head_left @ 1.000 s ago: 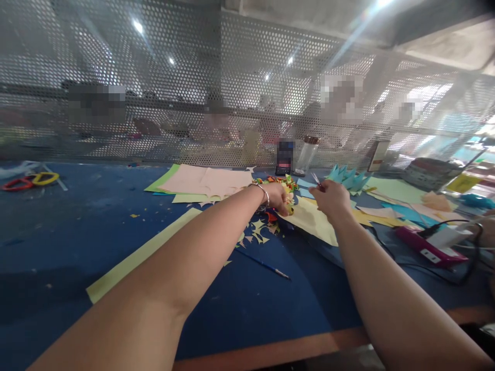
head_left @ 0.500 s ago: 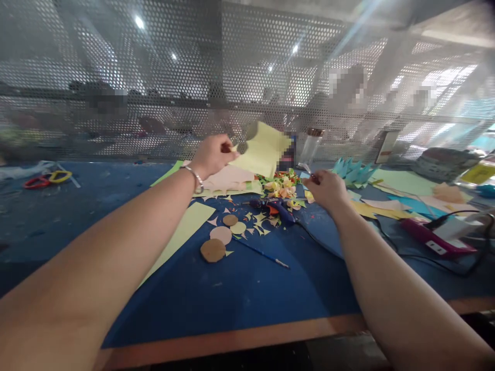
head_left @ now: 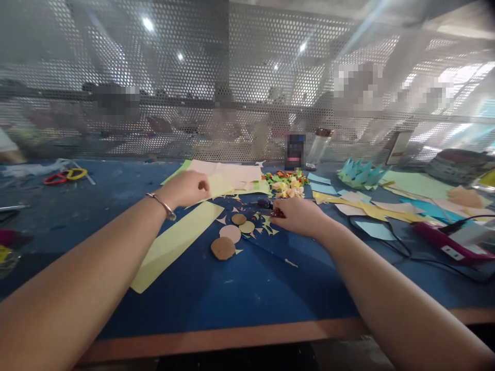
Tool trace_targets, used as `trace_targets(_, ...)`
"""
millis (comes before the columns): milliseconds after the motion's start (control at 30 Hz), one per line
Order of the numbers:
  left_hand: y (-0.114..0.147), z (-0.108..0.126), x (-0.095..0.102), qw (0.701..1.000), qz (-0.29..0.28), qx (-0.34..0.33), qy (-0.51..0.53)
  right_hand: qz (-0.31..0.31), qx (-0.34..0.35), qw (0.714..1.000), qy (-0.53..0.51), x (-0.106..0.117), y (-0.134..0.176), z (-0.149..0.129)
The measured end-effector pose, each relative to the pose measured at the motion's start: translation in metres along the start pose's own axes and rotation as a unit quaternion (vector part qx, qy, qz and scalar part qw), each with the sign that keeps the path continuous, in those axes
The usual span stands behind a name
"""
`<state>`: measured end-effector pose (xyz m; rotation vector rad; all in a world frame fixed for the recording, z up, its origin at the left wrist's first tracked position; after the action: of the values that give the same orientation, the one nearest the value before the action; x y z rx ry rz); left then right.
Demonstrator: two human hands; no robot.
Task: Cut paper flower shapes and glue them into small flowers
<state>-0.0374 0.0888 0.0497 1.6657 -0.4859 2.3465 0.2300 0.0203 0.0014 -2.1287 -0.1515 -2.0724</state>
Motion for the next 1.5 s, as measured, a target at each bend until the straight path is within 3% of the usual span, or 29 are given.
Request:
trace_targets(67, 0.004, 0.014, -0.014, 0.997, -0.063, -0.045, 0.012, -0.004, -0.002, 1.0, 0.01, 0.001, 0.003, -0.006)
trace_targets(133, 0.012, 0.029, -0.03, 0.981, -0.162, -0.097, 0.034, -0.007, -0.001, 1.0, 0.013, 0.002, 0.006, -0.01)
trace_targets(267, 0.025, 0.041, -0.043, 0.968, -0.207, -0.127, 0.07, -0.014, 0.0, 1.0, 0.012, 0.0, 0.009, -0.018)
trace_targets(433, 0.024, 0.036, -0.048, 0.95, -0.238, -0.132, 0.153, -0.008, -0.007, 1.0, 0.004, -0.001, 0.008, -0.021)
trace_targets(500, 0.02, 0.031, -0.046, 0.946, -0.21, -0.128, 0.212, 0.01, -0.015, 1.0, -0.017, 0.001, 0.007, -0.02)
trace_targets(600, 0.016, 0.023, -0.036, 0.938, -0.079, -0.09, 0.326, 0.067, -0.022, 0.991, -0.116, 0.005, 0.005, -0.019)
trace_targets(700, 0.018, 0.02, -0.03, 0.89, 0.0, -0.007, 0.456, 0.124, -0.005, 0.959, -0.254, 0.008, 0.004, -0.021)
trace_targets(800, 0.022, 0.028, -0.033, 0.821, -0.013, 0.036, 0.569, 0.141, 0.032, 0.924, -0.354, 0.006, 0.003, -0.028)
trace_targets(933, 0.028, 0.046, -0.038, 0.769, -0.058, 0.02, 0.636, 0.124, 0.059, 0.897, -0.42, 0.002, 0.005, -0.039)
trace_targets(1067, 0.037, 0.057, -0.039, 0.726, -0.099, 0.021, 0.68, 0.128, 0.063, 0.891, -0.432, 0.005, 0.008, -0.042)
trace_targets(1167, 0.042, 0.062, -0.038, 0.719, -0.112, 0.005, 0.685, 0.134, 0.062, 0.886, -0.44, 0.008, 0.01, -0.042)
trace_targets(1300, 0.044, 0.063, -0.041, 0.732, -0.12, 0.007, 0.67, 0.159, 0.07, 0.89, -0.423, 0.013, 0.014, -0.042)
trace_targets(1500, 0.043, 0.06, -0.043, 0.773, -0.069, -0.007, 0.63, 0.194, 0.077, 0.914, -0.347, 0.019, 0.019, -0.044)
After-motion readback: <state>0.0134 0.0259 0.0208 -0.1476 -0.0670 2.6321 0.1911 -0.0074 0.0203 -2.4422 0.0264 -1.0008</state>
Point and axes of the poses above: each hand's wrist, its own y-axis away from the middle knuckle, its own x-axis out of the back of the hand, z = x × y, the point moved 3 cm from there along -y, towards the middle knuckle, and after that the axes turned 2 degrees about -z, right-handed, at the moved point
